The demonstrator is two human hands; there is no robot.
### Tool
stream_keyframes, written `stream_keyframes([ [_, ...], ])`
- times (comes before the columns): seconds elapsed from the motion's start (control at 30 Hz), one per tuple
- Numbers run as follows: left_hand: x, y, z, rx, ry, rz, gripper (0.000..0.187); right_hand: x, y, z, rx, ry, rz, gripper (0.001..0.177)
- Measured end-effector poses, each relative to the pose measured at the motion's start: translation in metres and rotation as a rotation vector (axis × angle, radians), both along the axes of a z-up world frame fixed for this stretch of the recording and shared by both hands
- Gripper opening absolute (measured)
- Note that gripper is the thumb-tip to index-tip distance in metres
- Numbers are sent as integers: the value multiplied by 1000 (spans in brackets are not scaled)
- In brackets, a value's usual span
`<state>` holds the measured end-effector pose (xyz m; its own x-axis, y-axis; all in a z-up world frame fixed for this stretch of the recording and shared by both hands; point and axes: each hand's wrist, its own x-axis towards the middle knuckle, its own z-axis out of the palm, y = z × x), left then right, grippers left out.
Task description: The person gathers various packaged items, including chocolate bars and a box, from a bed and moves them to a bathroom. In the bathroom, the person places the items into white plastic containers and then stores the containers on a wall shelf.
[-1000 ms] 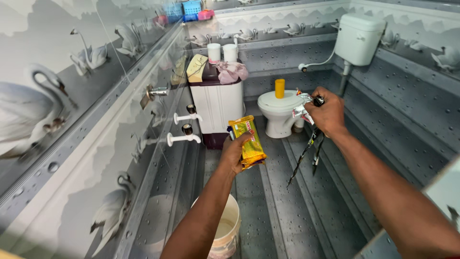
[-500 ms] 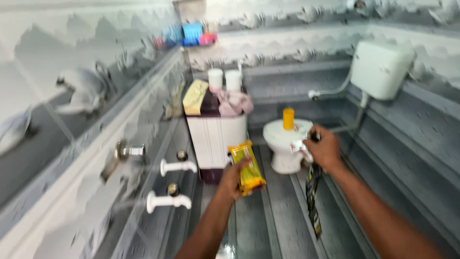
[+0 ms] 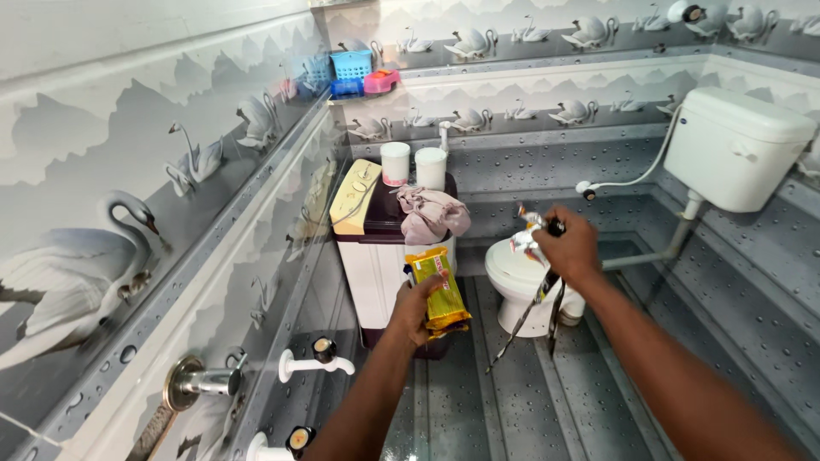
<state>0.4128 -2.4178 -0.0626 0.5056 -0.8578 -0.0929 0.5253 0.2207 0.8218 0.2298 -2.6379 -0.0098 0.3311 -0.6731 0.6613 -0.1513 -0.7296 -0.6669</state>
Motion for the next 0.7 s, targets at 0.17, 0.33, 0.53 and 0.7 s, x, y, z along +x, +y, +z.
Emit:
stream_keyframes([
  [0.17, 38, -4, 22, 60, -16, 61, 51, 40, -8, 43, 34, -64, 117, 17],
  [0.33, 67, -11, 37, 73, 27, 101, 51, 87, -30, 55, 50, -103, 215, 13],
  [0.53, 115, -54, 20, 68, 44, 177, 53, 150, -78, 45, -16, -127, 279, 11],
  [0.7, 165, -114, 13, 36, 50, 220, 54, 216, -130, 50, 14, -179, 391, 9],
])
